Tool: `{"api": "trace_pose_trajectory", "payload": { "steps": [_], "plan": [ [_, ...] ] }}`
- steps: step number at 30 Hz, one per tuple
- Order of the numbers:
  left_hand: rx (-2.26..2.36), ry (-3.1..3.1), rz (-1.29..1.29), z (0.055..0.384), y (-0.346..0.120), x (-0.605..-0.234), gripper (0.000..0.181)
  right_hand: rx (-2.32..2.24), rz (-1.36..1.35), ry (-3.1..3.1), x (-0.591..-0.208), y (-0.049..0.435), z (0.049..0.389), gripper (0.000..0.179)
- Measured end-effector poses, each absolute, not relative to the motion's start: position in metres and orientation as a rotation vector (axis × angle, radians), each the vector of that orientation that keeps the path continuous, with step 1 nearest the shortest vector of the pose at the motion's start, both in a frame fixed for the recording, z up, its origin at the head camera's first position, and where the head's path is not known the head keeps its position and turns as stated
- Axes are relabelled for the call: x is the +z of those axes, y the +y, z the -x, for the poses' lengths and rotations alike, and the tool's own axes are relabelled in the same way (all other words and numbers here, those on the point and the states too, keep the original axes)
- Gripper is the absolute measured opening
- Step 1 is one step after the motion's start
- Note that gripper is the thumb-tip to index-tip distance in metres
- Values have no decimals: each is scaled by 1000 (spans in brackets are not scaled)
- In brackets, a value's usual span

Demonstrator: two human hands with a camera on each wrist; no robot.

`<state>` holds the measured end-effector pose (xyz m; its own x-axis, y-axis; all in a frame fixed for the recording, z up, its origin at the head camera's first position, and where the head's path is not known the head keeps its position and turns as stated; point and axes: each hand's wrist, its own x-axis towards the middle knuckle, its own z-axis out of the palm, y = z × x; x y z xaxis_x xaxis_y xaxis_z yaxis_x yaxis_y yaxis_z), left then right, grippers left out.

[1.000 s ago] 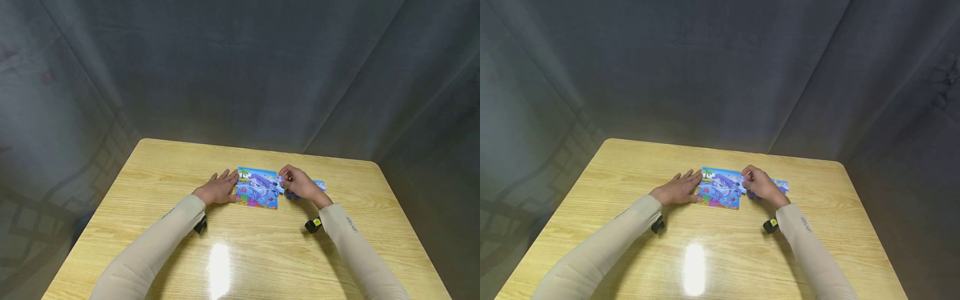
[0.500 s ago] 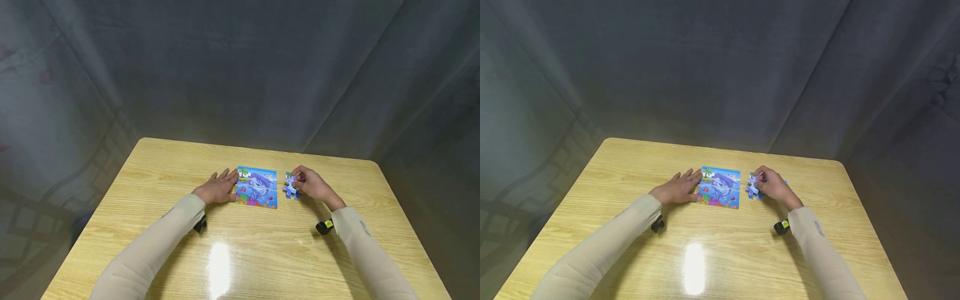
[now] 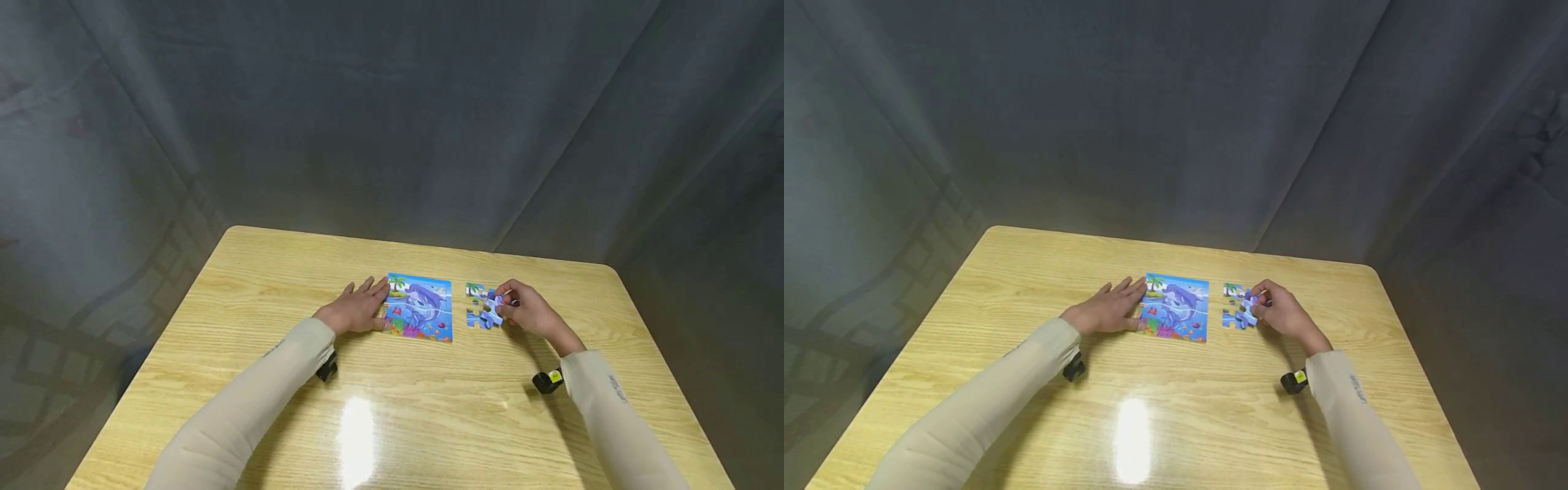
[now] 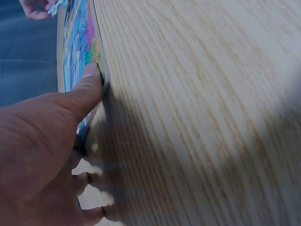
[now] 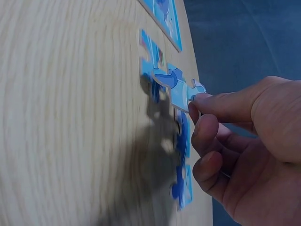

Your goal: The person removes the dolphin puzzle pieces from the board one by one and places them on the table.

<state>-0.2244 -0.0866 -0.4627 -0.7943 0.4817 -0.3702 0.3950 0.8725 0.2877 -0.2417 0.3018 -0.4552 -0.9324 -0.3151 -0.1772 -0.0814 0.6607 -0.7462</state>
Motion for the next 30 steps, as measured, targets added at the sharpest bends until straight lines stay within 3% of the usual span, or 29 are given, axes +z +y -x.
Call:
{"api": "trace_pose_trajectory", "payload": {
  "steps": [30],
  "plan": [
    [244,2603,-644,226,-87,-466,94,-947,365,2735,-471,321,231,22]
  ]
}}
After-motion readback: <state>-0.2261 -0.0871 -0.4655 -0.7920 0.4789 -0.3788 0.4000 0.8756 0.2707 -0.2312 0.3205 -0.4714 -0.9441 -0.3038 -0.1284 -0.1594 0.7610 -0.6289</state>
